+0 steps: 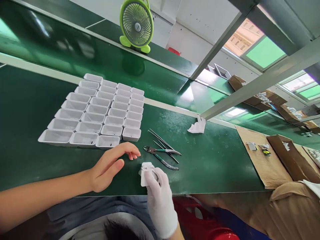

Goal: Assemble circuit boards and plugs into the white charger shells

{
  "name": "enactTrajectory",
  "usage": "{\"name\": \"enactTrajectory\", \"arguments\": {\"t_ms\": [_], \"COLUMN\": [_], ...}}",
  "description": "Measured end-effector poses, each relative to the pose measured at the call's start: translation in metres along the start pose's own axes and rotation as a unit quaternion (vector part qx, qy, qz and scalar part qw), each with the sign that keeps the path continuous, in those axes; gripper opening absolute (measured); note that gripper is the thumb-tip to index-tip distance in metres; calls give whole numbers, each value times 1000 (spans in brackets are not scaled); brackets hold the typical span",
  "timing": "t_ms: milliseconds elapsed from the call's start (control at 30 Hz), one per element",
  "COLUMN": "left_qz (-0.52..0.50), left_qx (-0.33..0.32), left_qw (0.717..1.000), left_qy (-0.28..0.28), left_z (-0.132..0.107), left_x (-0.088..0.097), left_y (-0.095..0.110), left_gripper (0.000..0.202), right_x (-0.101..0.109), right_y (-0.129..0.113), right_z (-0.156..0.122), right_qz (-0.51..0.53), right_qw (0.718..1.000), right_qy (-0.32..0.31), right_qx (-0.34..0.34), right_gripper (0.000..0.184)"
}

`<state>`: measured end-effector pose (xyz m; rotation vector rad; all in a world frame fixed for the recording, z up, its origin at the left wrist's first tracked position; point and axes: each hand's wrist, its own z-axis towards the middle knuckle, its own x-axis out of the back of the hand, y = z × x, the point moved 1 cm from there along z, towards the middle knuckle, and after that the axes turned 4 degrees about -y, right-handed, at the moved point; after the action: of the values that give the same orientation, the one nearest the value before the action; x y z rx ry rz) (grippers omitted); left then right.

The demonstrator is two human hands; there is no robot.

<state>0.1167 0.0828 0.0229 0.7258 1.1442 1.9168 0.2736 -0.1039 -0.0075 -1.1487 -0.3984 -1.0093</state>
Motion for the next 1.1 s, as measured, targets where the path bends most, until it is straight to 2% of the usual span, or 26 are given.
{"name": "enactTrajectory", "arguments": {"t_ms": [67,133,200,233,267,300,367,433,467,500,567,633,733,833,967,1100], "left_qz": [13,33,75,108,146,181,219,209,195,182,167,166,179,189,186,184], "left_qx": [-8,-42,-103,-141,-179,-212,-248,-231,-209,-186,-152,-137,-125,-106,-86,-76], "left_qw": [1000,999,991,983,971,958,942,950,958,965,974,976,976,976,979,980], "left_qy": [1,-9,-35,-50,-63,-70,-57,-28,-15,-6,2,10,25,24,15,-1], "left_z": [0,1,0,-1,-2,-3,-4,-3,-3,-2,0,0,0,0,1,1], "left_x": [-1,-2,-5,-6,-8,-10,-13,-13,-12,-12,-10,-9,-8,-7,-7,-8], "left_y": [-1,-2,-2,-3,-3,-3,-4,-5,-5,-4,-3,-2,-1,0,0,-1], "left_gripper": [32,31,41,49,58,64,69,70,71,71,70,68,69,68,66,65], "right_x": [-5,-6,-3,-1,0,0,-4,-10,-12,-15,-19,-22,-26,-30,-31,-28], "right_y": [0,-3,-10,-15,-21,-28,-46,-63,-69,-74,-79,-78,-73,-69,-70,-71], "right_z": [6,11,11,10,10,11,19,32,39,45,52,51,41,35,39,46], "right_qz": [-50,-44,34,91,159,236,395,519,560,589,627,651,672,681,699,731], "right_qw": [999,998,999,993,979,953,871,777,740,711,670,641,612,600,576,519], "right_qy": [-2,-6,32,63,90,107,88,44,33,26,21,15,5,18,28,36], "right_qx": [22,37,5,-37,-93,-159,-280,-353,-372,-385,-397,-407,-416,-419,-423,-441], "right_gripper": [54,51,46,43,40,36,35,41,45,47,49,48,41,32,25,24]}}
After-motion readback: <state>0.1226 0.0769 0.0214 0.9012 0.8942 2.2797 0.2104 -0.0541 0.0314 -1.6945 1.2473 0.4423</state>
